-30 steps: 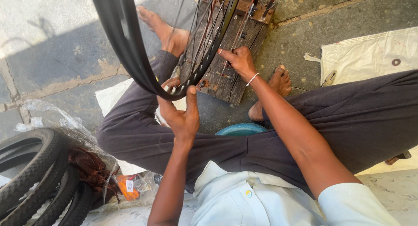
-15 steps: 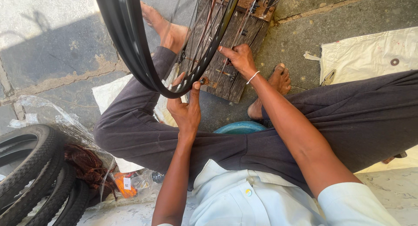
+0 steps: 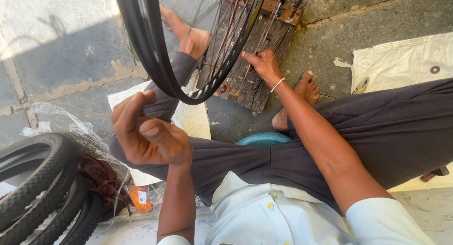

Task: The person inserts spokes into a bicycle wheel rim and threads nipples onto them by hand while sitting on a low stool.

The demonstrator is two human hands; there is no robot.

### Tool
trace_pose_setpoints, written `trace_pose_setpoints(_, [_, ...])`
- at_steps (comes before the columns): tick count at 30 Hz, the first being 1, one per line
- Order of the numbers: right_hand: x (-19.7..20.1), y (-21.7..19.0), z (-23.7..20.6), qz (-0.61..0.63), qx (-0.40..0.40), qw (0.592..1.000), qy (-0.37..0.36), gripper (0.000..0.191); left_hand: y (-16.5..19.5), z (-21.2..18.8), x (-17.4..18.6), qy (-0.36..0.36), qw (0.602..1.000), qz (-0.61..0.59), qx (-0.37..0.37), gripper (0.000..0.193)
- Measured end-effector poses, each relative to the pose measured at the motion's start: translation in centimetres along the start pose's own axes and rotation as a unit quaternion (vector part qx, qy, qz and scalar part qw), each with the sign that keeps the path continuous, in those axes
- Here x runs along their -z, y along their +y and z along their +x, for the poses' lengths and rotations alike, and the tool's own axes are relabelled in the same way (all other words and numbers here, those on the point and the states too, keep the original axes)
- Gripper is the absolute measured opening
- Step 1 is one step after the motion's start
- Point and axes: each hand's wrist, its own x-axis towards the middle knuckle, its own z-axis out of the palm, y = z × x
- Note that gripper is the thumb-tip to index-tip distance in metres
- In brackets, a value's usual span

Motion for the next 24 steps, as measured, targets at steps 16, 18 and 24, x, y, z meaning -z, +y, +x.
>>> trace_pose_setpoints(16, [-0.2,2.0,0.8,-0.006,0.01,1.0,-0.005,0.066,-3.9,-5.6,-0.1,-0.139,0.975,0.114,0.127,0.029])
trace_pose_setpoints(18, [-0.2,2.0,0.9,-0.003,0.0,1.0,-0.003,0.065,-5.4,-6.8,-0.1,-0.177,0.961,0.151,0.147,0.03])
trace_pose_setpoints(24, [-0.1,1.2,0.5,-0.01,-0.013,1.0,-0.004,0.064,-8.7,-9.2,-0.1,-0.209,0.938,0.149,0.233,0.038])
